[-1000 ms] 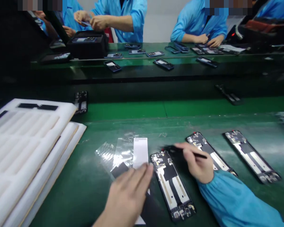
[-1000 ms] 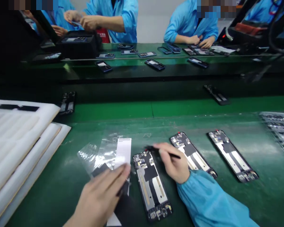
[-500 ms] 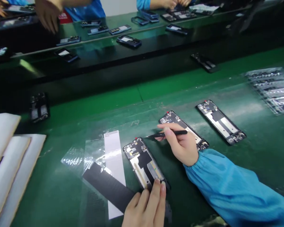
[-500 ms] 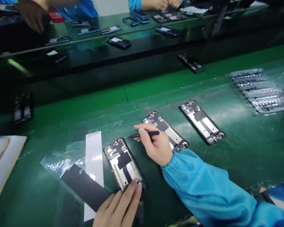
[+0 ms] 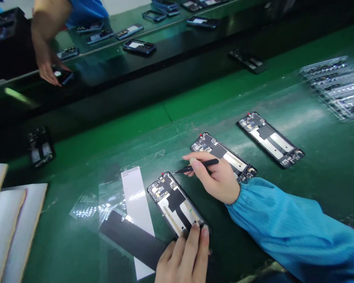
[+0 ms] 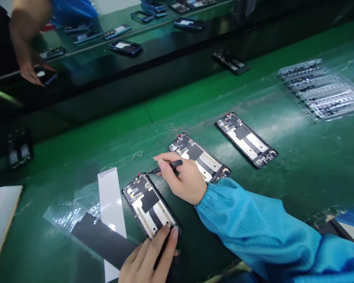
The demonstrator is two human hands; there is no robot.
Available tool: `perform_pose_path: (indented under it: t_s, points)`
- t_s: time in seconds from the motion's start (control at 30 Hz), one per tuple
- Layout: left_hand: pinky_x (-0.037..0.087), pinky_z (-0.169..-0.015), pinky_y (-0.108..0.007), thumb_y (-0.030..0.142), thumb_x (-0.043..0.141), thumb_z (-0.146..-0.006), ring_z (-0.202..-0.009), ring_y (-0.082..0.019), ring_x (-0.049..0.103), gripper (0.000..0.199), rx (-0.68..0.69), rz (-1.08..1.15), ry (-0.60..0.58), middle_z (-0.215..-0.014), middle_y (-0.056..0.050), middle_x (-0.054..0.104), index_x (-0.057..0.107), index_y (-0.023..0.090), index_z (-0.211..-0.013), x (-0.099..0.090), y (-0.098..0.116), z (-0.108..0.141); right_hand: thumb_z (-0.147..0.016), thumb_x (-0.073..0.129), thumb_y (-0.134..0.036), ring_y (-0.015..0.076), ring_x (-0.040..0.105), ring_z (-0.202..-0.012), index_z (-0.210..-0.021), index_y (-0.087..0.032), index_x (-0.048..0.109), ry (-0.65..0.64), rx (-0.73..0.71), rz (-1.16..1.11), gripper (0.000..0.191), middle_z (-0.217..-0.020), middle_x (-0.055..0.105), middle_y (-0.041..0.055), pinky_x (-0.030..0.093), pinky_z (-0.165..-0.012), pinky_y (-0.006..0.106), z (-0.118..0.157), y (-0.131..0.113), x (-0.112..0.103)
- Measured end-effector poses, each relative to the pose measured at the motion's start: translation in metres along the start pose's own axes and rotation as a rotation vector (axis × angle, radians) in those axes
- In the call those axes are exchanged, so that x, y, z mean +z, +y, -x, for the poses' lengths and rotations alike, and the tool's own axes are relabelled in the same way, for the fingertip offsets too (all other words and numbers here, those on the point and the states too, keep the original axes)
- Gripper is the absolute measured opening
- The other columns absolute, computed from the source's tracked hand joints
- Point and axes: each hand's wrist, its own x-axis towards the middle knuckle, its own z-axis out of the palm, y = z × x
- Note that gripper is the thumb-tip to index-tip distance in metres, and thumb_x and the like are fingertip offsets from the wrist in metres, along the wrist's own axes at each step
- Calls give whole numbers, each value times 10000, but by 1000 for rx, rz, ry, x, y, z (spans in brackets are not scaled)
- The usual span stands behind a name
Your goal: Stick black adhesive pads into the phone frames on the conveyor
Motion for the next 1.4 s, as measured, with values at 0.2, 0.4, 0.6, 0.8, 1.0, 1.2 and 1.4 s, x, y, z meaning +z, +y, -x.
perform_pose_path:
  t_s: [0.2,0.4,0.6,0.8,1.0,1.2,1.4]
  points:
    - [601,-525,-247,85,516,-938,-751,-187,750,354,-28,-30,-88,-1283,-157,699,703,197,-1217,-8,-2,-6,-986,560,-403,155,759,-703,-1061,-222,703,-10,74,-88,242,-962,771,47,607,-672,286,1,1,1]
    - [504,-321,-263,10,531,-837,-522,-141,660,674,-173,-54,-130,-1526,-195,452,512,284,-1453,-5,-8,-5,-992,360,-474,198,751,-628,-1117,-176,620,-143,244,-282,414,-695,752,41,594,-599,326,-16,-2,-4]
    - [508,-361,-245,183,522,-978,-457,-94,633,547,-475,5,35,-1482,-147,529,403,180,-1512,-25,-49,30,-934,439,-440,139,514,-339,-851,-187,636,-367,380,-188,331,-605,697,42,295,-298,249,-22,-15,-16]
    - [551,-395,-364,467,532,-986,-557,-240,733,615,-885,-154,-71,-1483,-195,499,444,103,-1474,-38,-99,60,-854,633,-508,205,518,-355,-780,-238,528,-314,16,777,298,-424,511,-18,154,-443,303,31,-13,0]
    - [611,-517,-419,344,657,-924,-700,-333,763,498,-921,-36,-159,-1366,-96,602,585,189,-1392,-17,-108,60,-1018,357,-345,246,615,-395,-859,-247,424,-549,-172,967,198,-464,573,-20,279,-445,325,46,0,-1]
    - [615,-816,-264,327,596,-973,-973,-201,753,286,-833,146,8,-1211,25,726,705,267,-1230,-36,-124,74,-952,494,-347,218,603,-404,-758,-256,464,-508,-59,864,216,-501,608,1,342,-448,312,-9,-18,-7]
    - [538,-994,-250,249,658,-929,-1148,-175,679,366,-621,214,25,-1341,44,649,662,269,-1294,-60,-141,94,-884,661,-242,151,615,-496,-560,-229,494,-303,-19,933,366,-483,548,-15,332,-531,265,-143,-28,23]
